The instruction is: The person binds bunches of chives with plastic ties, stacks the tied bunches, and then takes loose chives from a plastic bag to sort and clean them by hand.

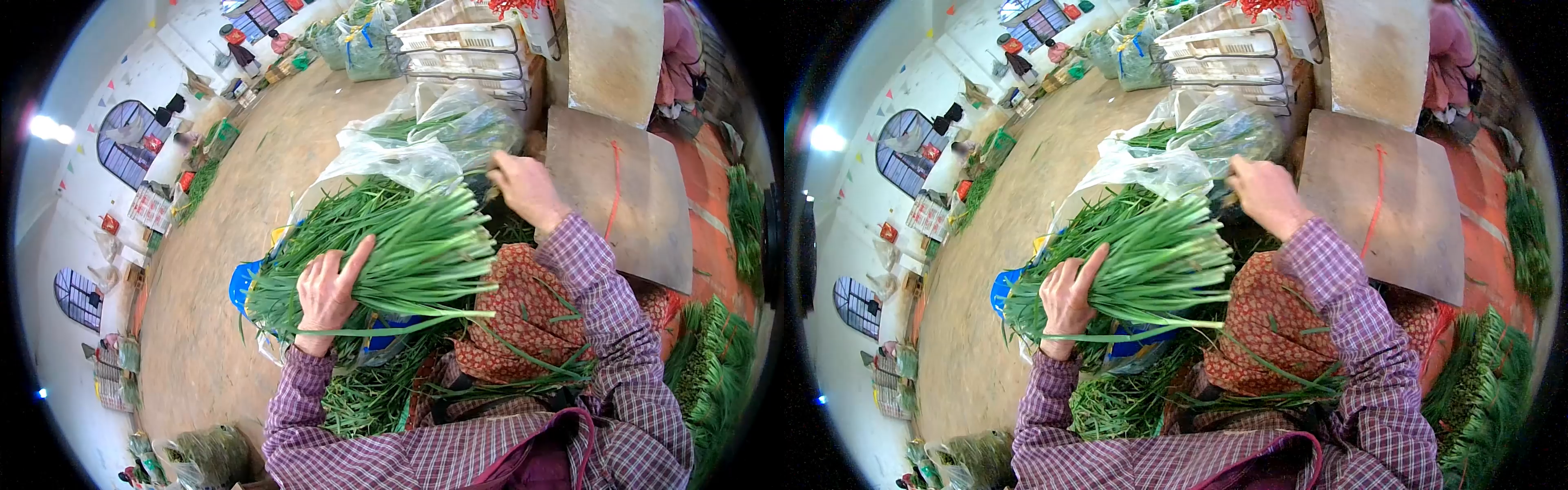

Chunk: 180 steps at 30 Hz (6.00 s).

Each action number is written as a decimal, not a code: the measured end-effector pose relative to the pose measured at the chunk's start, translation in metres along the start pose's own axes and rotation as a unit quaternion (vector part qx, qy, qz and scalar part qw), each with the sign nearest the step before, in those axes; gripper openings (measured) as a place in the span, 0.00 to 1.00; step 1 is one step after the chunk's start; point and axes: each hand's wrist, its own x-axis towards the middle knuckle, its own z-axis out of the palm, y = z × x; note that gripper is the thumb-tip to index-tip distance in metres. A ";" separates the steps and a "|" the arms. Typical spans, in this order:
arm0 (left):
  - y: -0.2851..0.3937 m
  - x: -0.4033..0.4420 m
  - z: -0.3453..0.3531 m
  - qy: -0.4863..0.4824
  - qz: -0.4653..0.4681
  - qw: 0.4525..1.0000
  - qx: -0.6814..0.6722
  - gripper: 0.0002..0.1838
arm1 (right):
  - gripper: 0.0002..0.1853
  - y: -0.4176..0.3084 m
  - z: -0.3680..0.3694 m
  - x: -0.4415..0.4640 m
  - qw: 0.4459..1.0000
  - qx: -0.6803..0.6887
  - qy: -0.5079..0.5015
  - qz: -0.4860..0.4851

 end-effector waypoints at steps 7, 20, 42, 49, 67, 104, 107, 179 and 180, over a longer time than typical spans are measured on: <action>-0.010 -0.004 0.000 -0.013 -0.108 0.994 0.021 0.42 | 0.11 -0.037 -0.049 -0.027 0.993 0.102 0.048 -0.030; 0.000 0.004 0.000 -0.015 -0.103 0.994 0.024 0.48 | 0.13 -0.089 -0.020 -0.027 0.983 0.181 0.004 -0.040; 0.015 0.061 -0.040 -0.164 -0.319 0.637 -0.683 0.33 | 0.20 -0.025 -0.063 -0.047 0.981 0.151 -0.026 0.120; 0.054 0.069 -0.047 -0.186 -0.340 0.549 -0.741 0.36 | 0.06 -0.044 -0.103 -0.046 0.952 0.227 0.198 0.059; 0.076 -0.015 -0.031 -0.156 -0.442 0.561 -0.682 0.33 | 0.08 -0.040 -0.067 -0.014 0.979 -0.044 0.200 -0.011; 0.097 -0.037 0.021 -0.208 -0.329 0.614 -0.687 0.28 | 0.15 -0.094 -0.025 0.042 0.950 0.248 -0.082 -0.169; 0.093 -0.039 0.018 -0.217 -0.339 0.593 -0.697 0.32 | 0.15 -0.062 -0.045 0.049 0.957 0.284 0.017 -0.047; 0.084 -0.073 0.029 -0.145 -0.439 0.622 -0.632 0.28 | 0.23 -0.066 -0.020 -0.003 0.971 0.134 -0.191 -0.047; 0.084 -0.072 0.028 -0.144 -0.439 0.622 -0.632 0.28 | 0.23 -0.066 -0.017 -0.004 0.972 0.153 -0.173 -0.042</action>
